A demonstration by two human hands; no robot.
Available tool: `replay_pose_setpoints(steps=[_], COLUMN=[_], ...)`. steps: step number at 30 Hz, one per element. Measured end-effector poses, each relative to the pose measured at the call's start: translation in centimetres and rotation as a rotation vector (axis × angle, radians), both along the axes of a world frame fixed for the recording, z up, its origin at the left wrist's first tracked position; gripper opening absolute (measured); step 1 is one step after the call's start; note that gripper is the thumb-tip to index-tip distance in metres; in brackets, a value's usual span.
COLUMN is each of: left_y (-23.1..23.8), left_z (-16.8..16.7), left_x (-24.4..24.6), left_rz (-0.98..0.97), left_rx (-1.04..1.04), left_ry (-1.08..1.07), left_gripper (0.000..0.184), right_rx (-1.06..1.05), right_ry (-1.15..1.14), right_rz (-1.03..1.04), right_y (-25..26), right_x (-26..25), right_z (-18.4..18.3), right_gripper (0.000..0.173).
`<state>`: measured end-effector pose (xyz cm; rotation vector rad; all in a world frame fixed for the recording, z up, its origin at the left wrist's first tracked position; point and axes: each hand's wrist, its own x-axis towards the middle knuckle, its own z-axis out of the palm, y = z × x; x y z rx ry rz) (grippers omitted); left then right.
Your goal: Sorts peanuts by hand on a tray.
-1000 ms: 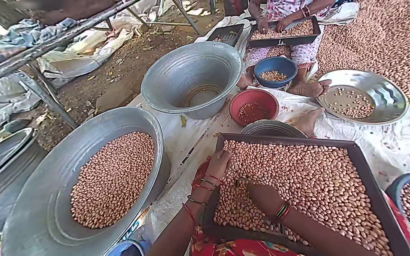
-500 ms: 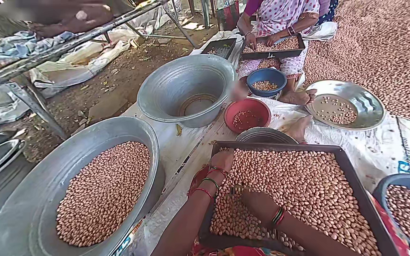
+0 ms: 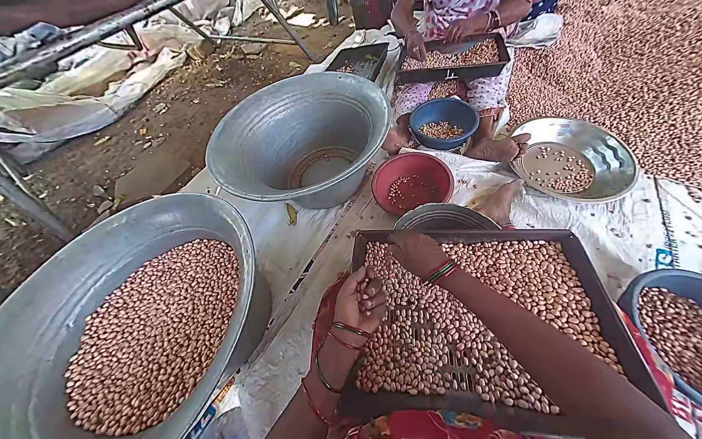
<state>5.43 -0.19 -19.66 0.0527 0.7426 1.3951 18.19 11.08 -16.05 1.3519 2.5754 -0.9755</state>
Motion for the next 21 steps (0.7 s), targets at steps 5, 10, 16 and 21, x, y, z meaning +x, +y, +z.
replay_pose_setpoints(steps=[5,10,16,21], left_y=[-1.0,-1.7,-2.1,-1.4], left_z=[0.8,-0.3,0.3,1.6], left_x=[-0.7,-2.9,-4.2,-2.5], left_rz=[0.209,0.202,0.043,-0.793], left_rx=[-0.052,0.052,-0.086,-0.003], left_ry=[-0.017,0.011,0.410,1.535], left_gripper=[0.054,0.064,0.050,0.031], right_rx=[0.009,0.110,0.042,0.165], right_ry=[0.071,0.171,-0.038,0.341], right_rz=[0.115,0.435,0.116,0.458], right_y=[-3.0,-8.4,-4.7,-10.2], right_x=[-1.6,5.3,13.1,5.5], right_z=[-7.6,-9.2,-5.5,-7.3], right_gripper=[0.048,0.042,0.048,0.019])
